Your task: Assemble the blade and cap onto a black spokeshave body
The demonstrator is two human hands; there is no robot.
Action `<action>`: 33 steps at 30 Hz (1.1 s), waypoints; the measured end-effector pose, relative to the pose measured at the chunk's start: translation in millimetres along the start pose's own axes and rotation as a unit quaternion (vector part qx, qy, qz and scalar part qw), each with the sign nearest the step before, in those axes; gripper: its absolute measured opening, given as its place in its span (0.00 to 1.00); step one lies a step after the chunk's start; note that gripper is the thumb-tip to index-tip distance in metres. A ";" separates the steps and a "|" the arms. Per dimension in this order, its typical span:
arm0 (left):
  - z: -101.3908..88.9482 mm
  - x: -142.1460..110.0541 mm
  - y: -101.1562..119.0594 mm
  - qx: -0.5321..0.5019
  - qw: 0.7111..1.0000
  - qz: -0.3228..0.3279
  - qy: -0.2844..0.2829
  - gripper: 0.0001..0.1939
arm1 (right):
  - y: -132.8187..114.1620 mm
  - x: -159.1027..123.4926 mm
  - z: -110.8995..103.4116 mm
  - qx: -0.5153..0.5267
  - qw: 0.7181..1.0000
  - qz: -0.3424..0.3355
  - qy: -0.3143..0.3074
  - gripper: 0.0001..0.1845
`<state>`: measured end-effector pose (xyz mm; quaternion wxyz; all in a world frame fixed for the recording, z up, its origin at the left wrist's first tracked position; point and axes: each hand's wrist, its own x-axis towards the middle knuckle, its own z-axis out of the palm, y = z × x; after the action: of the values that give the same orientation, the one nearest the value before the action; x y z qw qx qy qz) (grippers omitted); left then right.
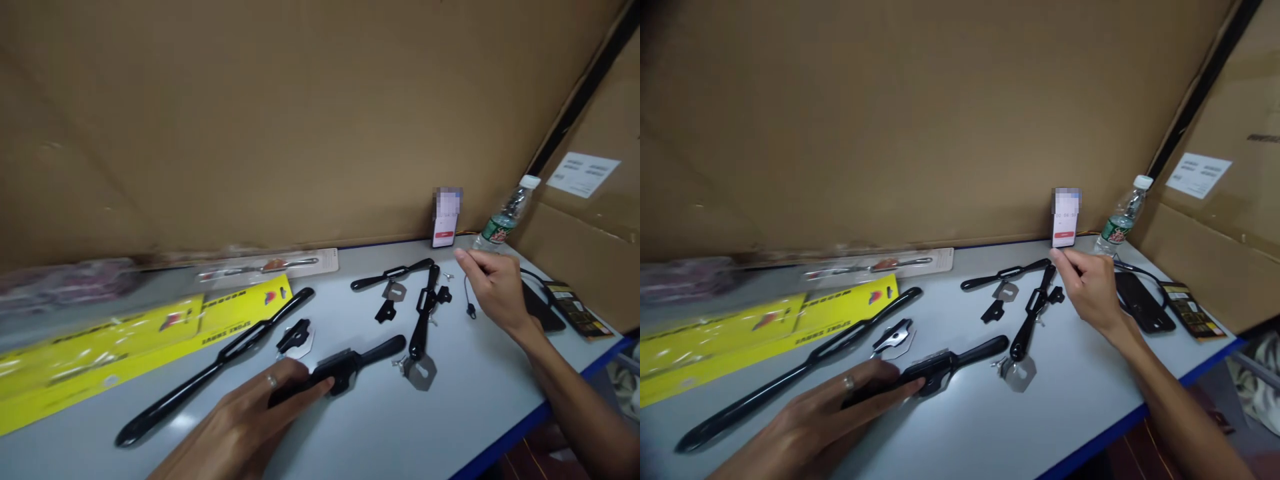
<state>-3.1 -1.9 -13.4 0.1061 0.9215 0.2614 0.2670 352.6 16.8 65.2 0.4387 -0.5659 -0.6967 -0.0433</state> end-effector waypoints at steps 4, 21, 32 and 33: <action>9.4 -6.3 -11.0 -0.014 0.999 -0.012 0.041 0.22 | 8.9 -24.3 -22.9 -0.011 0.997 0.008 -0.082 0.18; 5.8 3.5 2.0 -0.024 1.000 -0.016 -0.010 0.25 | -72.1 -67.1 35.7 -0.227 0.855 -0.269 -0.382 0.17; 3.4 5.2 6.3 -0.021 0.998 -0.037 -0.038 0.26 | -87.2 -44.2 67.1 0.195 0.912 0.012 -0.362 0.13; 3.4 5.4 6.3 -0.025 0.998 -0.036 -0.034 0.26 | -88.8 -43.6 69.4 0.194 0.912 0.005 -0.360 0.13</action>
<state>5.4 -4.5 -11.7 0.1471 0.9171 0.2841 0.2377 239.1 -8.8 32.7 0.2592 -0.4499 -0.7995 0.3019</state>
